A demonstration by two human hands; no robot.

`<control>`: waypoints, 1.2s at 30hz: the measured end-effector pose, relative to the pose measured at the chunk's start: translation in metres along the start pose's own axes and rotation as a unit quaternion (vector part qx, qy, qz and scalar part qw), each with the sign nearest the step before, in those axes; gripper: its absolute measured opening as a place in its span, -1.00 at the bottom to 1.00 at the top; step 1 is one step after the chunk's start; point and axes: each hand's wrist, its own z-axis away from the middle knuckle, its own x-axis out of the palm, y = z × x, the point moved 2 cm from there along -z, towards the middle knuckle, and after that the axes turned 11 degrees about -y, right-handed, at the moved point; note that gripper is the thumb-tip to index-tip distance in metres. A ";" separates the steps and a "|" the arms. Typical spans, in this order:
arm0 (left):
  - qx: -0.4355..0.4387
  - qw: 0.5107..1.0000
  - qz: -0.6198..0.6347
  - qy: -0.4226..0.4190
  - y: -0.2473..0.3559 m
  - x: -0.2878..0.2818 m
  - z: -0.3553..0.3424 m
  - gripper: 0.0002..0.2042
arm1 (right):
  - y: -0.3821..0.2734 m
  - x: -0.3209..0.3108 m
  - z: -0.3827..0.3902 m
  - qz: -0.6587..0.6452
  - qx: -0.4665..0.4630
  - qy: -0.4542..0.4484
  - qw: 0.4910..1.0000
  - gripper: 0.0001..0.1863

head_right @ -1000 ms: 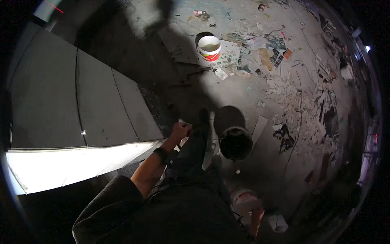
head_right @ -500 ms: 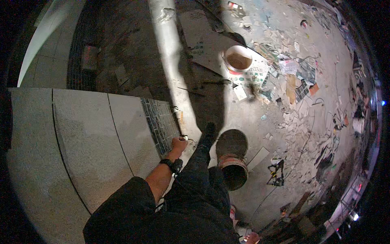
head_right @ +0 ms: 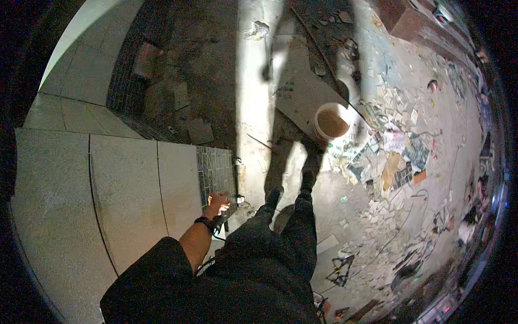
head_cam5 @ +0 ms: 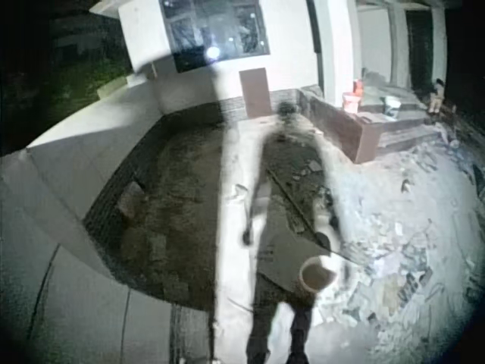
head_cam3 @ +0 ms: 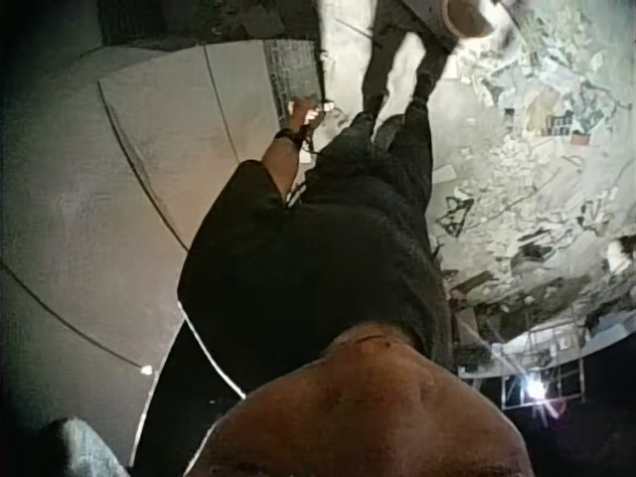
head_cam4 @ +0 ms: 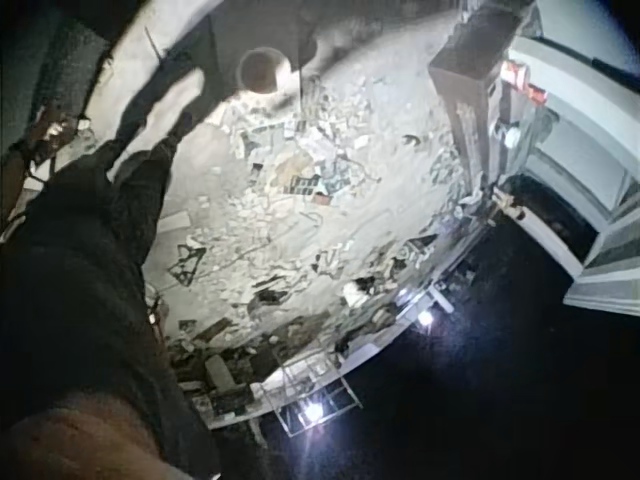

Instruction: The recorder is applying mortar and fixing tiles to a wall or column at a renovation site.

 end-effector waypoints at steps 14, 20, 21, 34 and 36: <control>0.022 0.998 0.047 0.048 0.226 0.039 -0.017 -0.80 | -0.301 -0.432 -0.162 -0.422 -0.289 -0.022 0.859 -0.73; 0.020 0.984 0.174 0.041 0.275 0.030 -0.120 -0.81 | -0.453 -0.528 -0.137 -0.460 -0.347 -0.208 0.790 -0.79; 0.017 0.985 0.169 0.018 0.281 0.033 -0.149 -0.81 | -0.475 -0.540 -0.131 -0.543 -0.282 -0.307 0.729 -0.78; -0.001 0.962 0.246 0.120 0.403 -0.156 -0.377 -0.70 | -0.935 -0.697 0.043 -0.005 -0.266 -0.142 0.953 -0.86; -0.049 0.948 0.262 0.175 0.388 -0.193 -0.361 -0.67 | -1.110 -0.652 0.124 0.140 -0.476 -0.118 0.860 -0.70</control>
